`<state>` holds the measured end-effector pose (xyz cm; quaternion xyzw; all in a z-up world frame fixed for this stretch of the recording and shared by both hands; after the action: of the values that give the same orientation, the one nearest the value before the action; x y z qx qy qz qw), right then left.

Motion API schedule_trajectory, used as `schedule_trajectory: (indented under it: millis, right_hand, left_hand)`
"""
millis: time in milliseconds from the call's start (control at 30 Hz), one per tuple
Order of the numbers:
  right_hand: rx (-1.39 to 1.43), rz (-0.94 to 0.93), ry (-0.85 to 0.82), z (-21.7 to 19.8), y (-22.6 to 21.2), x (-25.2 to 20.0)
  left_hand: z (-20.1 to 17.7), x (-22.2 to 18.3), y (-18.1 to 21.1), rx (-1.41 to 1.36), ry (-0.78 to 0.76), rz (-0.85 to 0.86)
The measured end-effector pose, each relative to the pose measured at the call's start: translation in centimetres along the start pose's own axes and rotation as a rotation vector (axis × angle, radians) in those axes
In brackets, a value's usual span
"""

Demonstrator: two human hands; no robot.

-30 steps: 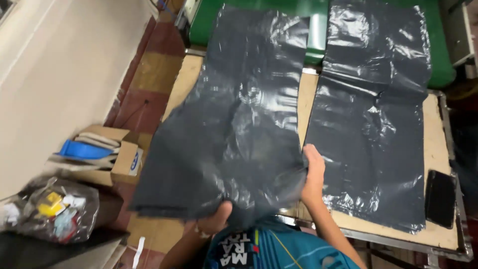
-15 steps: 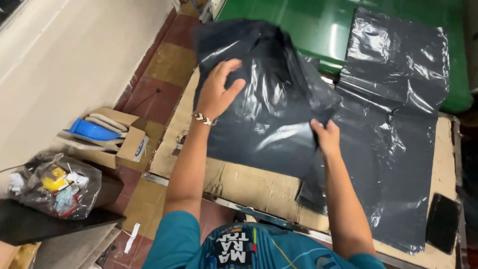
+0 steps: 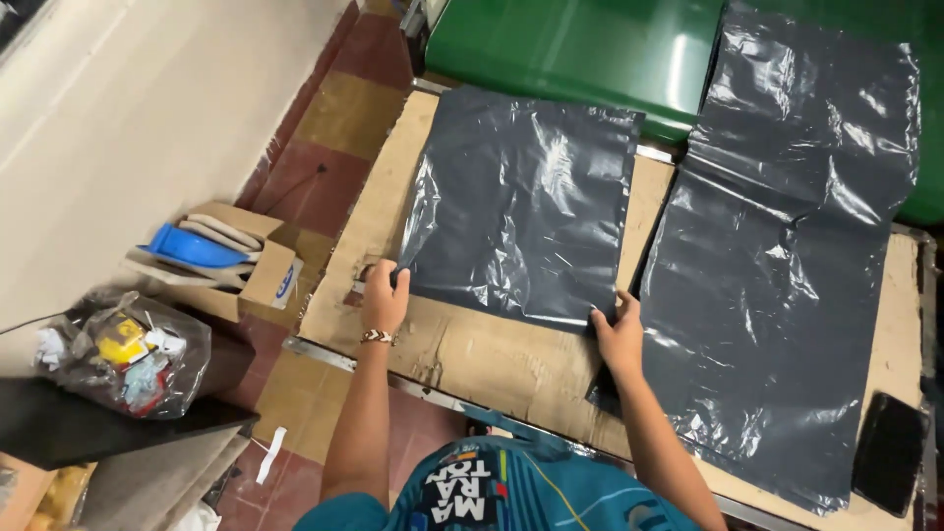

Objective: Folding and stacking plastic bags as they are produced and delivered by a conveyor belt.

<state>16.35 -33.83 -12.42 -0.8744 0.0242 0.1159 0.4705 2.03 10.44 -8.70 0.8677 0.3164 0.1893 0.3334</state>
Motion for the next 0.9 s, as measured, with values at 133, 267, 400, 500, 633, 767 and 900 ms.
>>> schedule_trajectory:
  millis: [133,267,400,500,633,767,900]
  right_hand:
    - [-0.127,-0.062,0.117,-1.4,0.1,-2.3]
    - [-0.209,-0.027,0.072,-1.9,0.5,-5.1]
    - [-0.374,-0.011,-0.062,-2.6,0.4,-2.5]
    - [-0.489,-0.339,0.093,-3.8,-5.0,4.1]
    - [-0.435,-0.315,0.159,-2.2,-5.2,18.4]
    - [-0.385,-0.073,0.113,0.0,-6.3,25.4]
    - [-0.009,0.138,-0.092,2.6,-7.3,26.7]
  left_hand:
    - [1.4,-2.3,-1.9,0.081,-0.088,-0.056]
    - [0.4,-5.5,-2.5,0.242,-0.179,-0.112]
    - [1.3,-4.3,-0.5,0.631,-0.164,-0.130]
    - [5.4,-2.0,7.7,0.581,-0.004,0.207]
    - [12.4,-1.5,18.8,0.395,-0.138,0.520]
    - [18.1,-2.0,18.3,0.418,-0.276,0.560]
    - [18.3,-1.6,17.8,0.408,-0.341,0.509]
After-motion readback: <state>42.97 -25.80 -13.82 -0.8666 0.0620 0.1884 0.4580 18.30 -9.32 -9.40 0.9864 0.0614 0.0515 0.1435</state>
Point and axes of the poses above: each hand's wrist, its own x-axis towards the middle knuckle, its own z-axis out of the palm, y = z × x, the point moved 10 cm from there along x, towards the middle knuckle, and after that the axes turned 6 degrees about -z, right-handed, at the moved point
